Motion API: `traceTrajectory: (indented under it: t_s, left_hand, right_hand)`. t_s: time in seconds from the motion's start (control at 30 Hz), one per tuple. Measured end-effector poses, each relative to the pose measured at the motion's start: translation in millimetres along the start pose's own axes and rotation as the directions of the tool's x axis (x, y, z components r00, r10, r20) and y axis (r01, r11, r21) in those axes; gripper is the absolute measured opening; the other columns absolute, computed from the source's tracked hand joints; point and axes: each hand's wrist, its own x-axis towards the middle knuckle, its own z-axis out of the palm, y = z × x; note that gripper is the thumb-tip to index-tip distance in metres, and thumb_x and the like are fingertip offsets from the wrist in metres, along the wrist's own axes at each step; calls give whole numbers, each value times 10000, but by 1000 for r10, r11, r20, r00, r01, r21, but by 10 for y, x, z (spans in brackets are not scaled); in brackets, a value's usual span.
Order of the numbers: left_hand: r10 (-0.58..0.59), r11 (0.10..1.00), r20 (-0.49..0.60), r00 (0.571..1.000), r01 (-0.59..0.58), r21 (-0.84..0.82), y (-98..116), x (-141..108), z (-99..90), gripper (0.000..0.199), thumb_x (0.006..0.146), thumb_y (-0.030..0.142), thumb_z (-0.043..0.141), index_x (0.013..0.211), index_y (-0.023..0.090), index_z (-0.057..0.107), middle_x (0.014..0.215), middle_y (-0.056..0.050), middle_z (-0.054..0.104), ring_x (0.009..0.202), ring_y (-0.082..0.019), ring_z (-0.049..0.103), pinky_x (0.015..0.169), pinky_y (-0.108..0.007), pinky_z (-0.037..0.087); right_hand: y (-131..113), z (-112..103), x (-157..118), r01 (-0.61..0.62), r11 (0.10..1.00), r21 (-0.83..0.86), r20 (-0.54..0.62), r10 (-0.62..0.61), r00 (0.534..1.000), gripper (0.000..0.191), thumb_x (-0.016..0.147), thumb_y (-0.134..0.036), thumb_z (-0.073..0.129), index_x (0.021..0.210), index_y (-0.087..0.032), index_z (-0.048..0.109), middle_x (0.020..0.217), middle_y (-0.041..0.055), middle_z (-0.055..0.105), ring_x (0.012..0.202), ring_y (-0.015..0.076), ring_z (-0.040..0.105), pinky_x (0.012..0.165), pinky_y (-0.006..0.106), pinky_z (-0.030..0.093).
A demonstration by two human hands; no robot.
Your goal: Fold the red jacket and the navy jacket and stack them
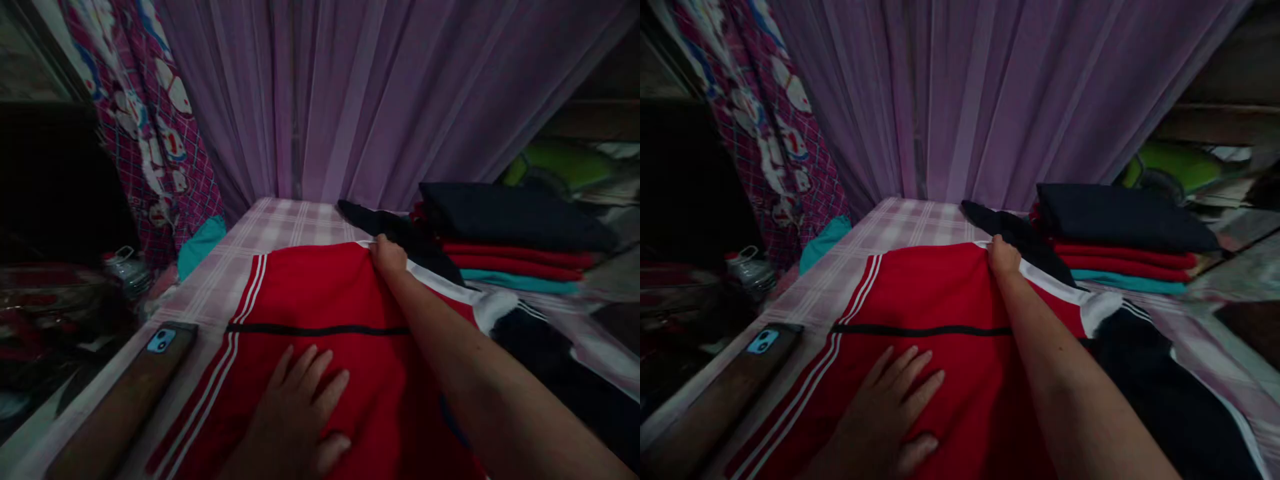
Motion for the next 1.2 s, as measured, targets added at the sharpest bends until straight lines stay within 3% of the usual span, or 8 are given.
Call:
traceTrajectory:
  t_s: [0.2,0.4,0.6,0.83,0.93,1.07,1.13,1.2]
  left_hand:
    - [-13,996,45,999,17,-91,-26,10,-103,703,815,537,622,1455,352,394,1542,-55,390,1407,-316,351,1142,-596,273]
    - [-17,990,63,998,26,-141,-14,20,-154,677,863,580,525,1470,318,379,1561,-85,345,1436,-321,301,1157,-612,213]
    - [-51,983,105,993,68,-170,-42,45,-125,789,823,700,483,1485,290,357,1582,-106,288,1451,-339,258,1169,-610,162]
    - [-102,976,240,965,144,-165,19,153,-230,1010,696,768,566,1523,279,256,1610,-135,163,1482,-356,121,1159,-642,32]
    - [-113,966,299,948,175,-192,-8,205,-354,985,679,739,602,1497,260,333,1589,-132,249,1471,-349,189,1167,-619,82]
    - [-215,930,73,974,227,-288,-334,286,-600,537,880,506,449,1322,230,578,1363,-74,602,1261,-223,545,1091,-382,389]
    - [-315,929,-92,945,287,-235,-613,354,-747,441,913,401,382,1229,241,643,1268,-38,670,1176,-191,602,1038,-324,434]
    - [-431,901,-119,894,420,-106,-911,452,-889,423,903,344,378,1201,244,660,1244,-33,683,1152,-202,615,1015,-317,446]
  right_hand:
    - [-63,-84,-192,68,995,70,8,-69,998,515,961,-322,404,1430,-110,380,1231,200,642,1100,294,634,908,394,480]
    - [11,-252,-1178,440,896,50,-77,-436,897,534,954,-409,406,1425,-162,449,1479,159,449,1345,280,432,1064,430,394]
    - [522,-63,-2195,332,938,-100,-70,-340,938,528,965,-461,361,1437,-242,450,1518,132,405,1397,306,354,1083,581,308]
    - [906,-143,-2430,202,966,-164,32,-199,979,593,966,-480,354,1492,-208,368,1556,154,330,1423,305,314,1088,572,308]
    - [1075,-223,-2493,168,969,-180,41,-163,986,575,969,-465,350,1476,-198,398,1542,163,353,1414,294,336,1088,555,317]
    - [1310,-245,-2543,170,964,-202,18,-170,985,581,948,-487,405,1438,-179,462,1509,188,401,1379,313,391,1082,538,334]
    - [1391,-235,-2556,189,965,-182,-18,-195,981,589,943,-499,416,1434,-177,468,1501,197,409,1372,322,400,1073,541,346]
    - [1433,-229,-2585,259,956,-139,-57,-268,962,571,948,-496,408,1437,-206,465,1513,183,397,1384,316,386,1074,554,343]
